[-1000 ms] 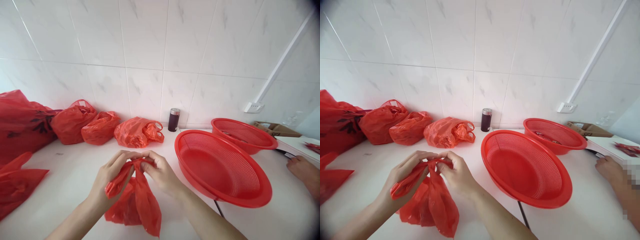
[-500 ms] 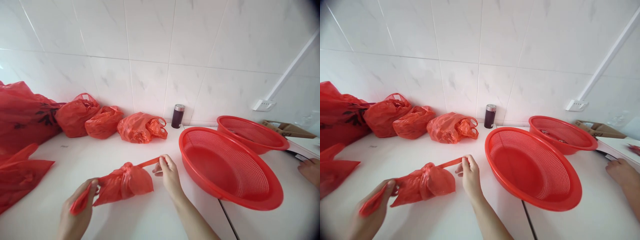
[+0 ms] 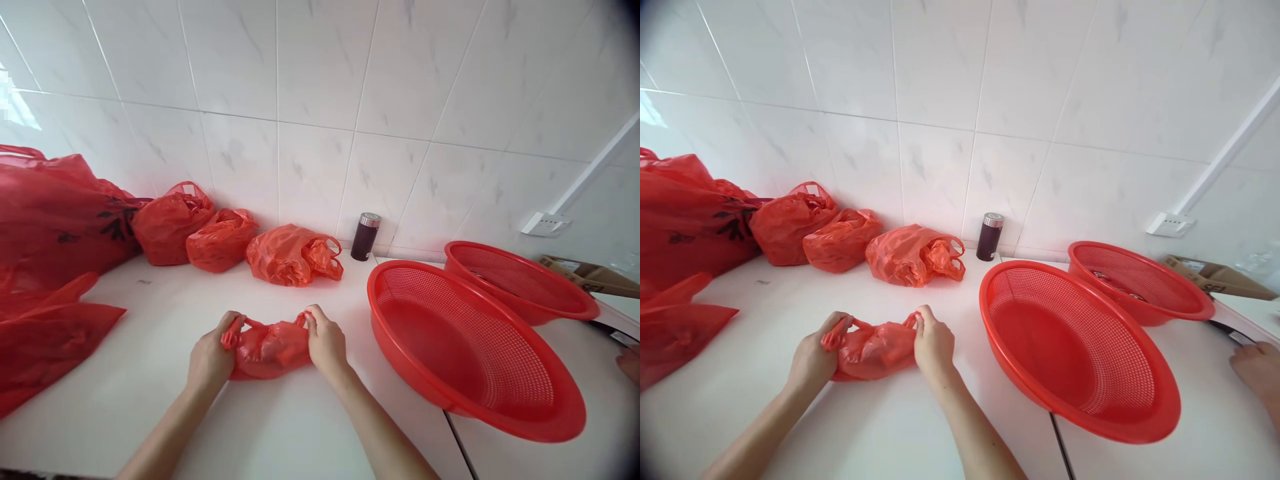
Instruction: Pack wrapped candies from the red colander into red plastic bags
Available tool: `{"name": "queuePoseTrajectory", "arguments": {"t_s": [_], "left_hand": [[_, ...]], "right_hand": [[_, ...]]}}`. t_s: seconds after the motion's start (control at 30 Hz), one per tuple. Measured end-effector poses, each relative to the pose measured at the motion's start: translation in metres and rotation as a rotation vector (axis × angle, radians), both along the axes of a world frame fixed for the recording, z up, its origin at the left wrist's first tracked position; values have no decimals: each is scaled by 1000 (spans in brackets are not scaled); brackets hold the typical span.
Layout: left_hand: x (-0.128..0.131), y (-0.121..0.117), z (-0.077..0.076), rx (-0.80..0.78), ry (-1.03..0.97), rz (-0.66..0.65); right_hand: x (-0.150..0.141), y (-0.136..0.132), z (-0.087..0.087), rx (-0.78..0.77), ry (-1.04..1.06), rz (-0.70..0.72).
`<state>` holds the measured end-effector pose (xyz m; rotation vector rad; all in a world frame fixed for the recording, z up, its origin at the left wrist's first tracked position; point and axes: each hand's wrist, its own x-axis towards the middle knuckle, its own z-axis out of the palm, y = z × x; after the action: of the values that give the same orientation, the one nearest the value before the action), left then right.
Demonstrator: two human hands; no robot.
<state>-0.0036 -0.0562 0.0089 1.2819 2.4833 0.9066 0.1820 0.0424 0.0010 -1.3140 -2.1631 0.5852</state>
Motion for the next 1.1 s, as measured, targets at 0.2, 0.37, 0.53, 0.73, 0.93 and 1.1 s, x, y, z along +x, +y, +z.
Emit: {"name": "queuePoseTrajectory", "arguments": {"t_s": [0.2,0.37,0.53,0.73,0.93,1.1], "left_hand": [[-12,31,-2,-160,177,-86],[-14,43,-13,-207,288,-106],[-14,38,-22,-176,369,-129],[-14,34,-20,-150,379,-128],[-13,27,-21,-102,236,-23],[-28,28,-14,-6,57,56]], "right_hand": [[2,17,-15,5,-75,-23],[-5,23,-25,40,-148,-38],[-6,21,-29,44,-84,-70],[-1,25,-29,-1,177,-216],[4,29,-27,-81,460,-287],[9,28,-25,-126,628,-267]]}}
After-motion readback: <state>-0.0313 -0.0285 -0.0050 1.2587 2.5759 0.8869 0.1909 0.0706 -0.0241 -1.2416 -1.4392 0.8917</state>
